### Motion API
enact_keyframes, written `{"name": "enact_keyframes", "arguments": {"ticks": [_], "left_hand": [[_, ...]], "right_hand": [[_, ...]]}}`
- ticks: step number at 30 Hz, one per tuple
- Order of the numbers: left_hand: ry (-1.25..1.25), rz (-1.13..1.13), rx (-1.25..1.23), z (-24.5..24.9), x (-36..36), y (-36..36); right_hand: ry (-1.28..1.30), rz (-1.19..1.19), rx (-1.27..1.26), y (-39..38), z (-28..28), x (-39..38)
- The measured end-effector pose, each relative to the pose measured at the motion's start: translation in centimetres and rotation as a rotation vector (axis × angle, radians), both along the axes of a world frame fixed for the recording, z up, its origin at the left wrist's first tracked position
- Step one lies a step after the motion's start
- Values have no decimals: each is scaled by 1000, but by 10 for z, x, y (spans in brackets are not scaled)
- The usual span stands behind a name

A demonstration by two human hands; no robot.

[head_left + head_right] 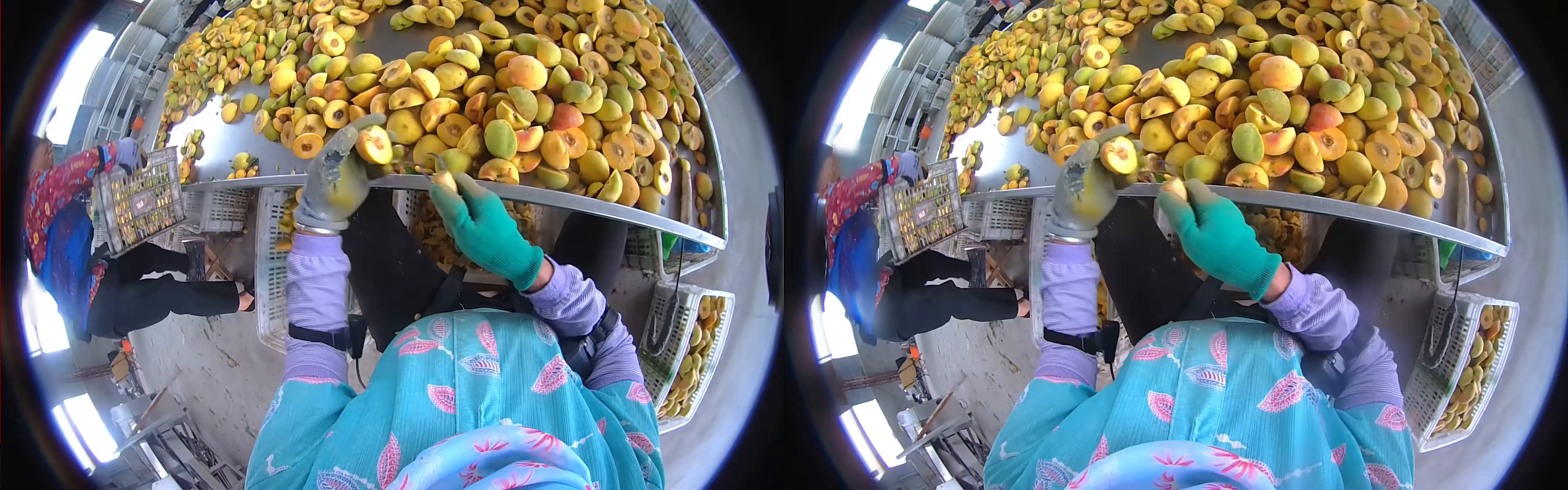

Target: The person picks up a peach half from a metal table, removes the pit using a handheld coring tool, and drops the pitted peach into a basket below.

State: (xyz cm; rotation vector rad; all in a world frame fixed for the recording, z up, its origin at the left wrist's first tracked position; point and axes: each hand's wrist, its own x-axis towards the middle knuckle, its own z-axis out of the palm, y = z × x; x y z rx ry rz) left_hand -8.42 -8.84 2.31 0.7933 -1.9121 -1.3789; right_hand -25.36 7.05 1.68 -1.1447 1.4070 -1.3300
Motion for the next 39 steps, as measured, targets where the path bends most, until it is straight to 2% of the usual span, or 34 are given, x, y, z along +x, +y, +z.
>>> {"name": "enact_keyframes", "arguments": {"ticks": [1, 4, 5, 6, 12, 14, 16, 17, 18, 20, 24, 27, 28, 30, 31, 32, 33, 35, 36, 39], "left_hand": [[21, -3, 23, -6, -10, 13], [67, 40, 23, -13, -38, 45], [-54, 63, -209, -10, -42, 51], [-177, 84, -441, -6, -45, 56], [-229, 108, -605, -1, -59, 64], [82, 159, -120, -4, -69, 70], [299, 219, 139, -7, -79, 78], [363, 253, 156, -9, -84, 81], [395, 263, 185, -9, -86, 81], [426, 264, 258, -10, -89, 80], [278, 45, 503, 3, -80, 69], [163, -56, 314, 9, -82, 60], [189, -27, 391, 12, -86, 60], [-40, -248, 411, 21, -84, 43], [-155, -358, 421, 23, -83, 34], [-235, -426, 307, 21, -82, 28], [-202, -402, 157, 23, -83, 31], [-134, -349, -150, 33, -87, 43], [-69, -288, 22, 34, -88, 49], [62, -198, 421, 28, -87, 58]], "right_hand": [[152, 2, -114, -6, 1, 1], [265, 5, -16, -12, -11, 0], [301, 3, 16, -11, -14, 0], [118, 44, 68, -5, -5, -3], [157, -47, 42, 3, -25, -5], [10, -12, 88, 5, -16, -4], [-173, 10, 177, 4, -12, 2], [-282, 10, 243, 3, -15, 6], [-390, 7, 307, 2, -17, 7], [-430, 62, 324, 3, -15, 2], [-440, -8, 276, 5, -17, 13], [-728, 61, 383, 10, 5, 9], [-710, 61, 330, 10, -2, 11], [-669, 53, 219, 9, -21, 13], [-687, 66, 253, 11, -17, 13], [-703, 83, 288, 13, -10, 13], [-721, 99, 322, 15, -3, 12], [-1009, 129, 349, 13, 11, 8], [-1152, 145, 355, 12, 15, 6], [-794, 64, 390, 14, 9, 8]]}}
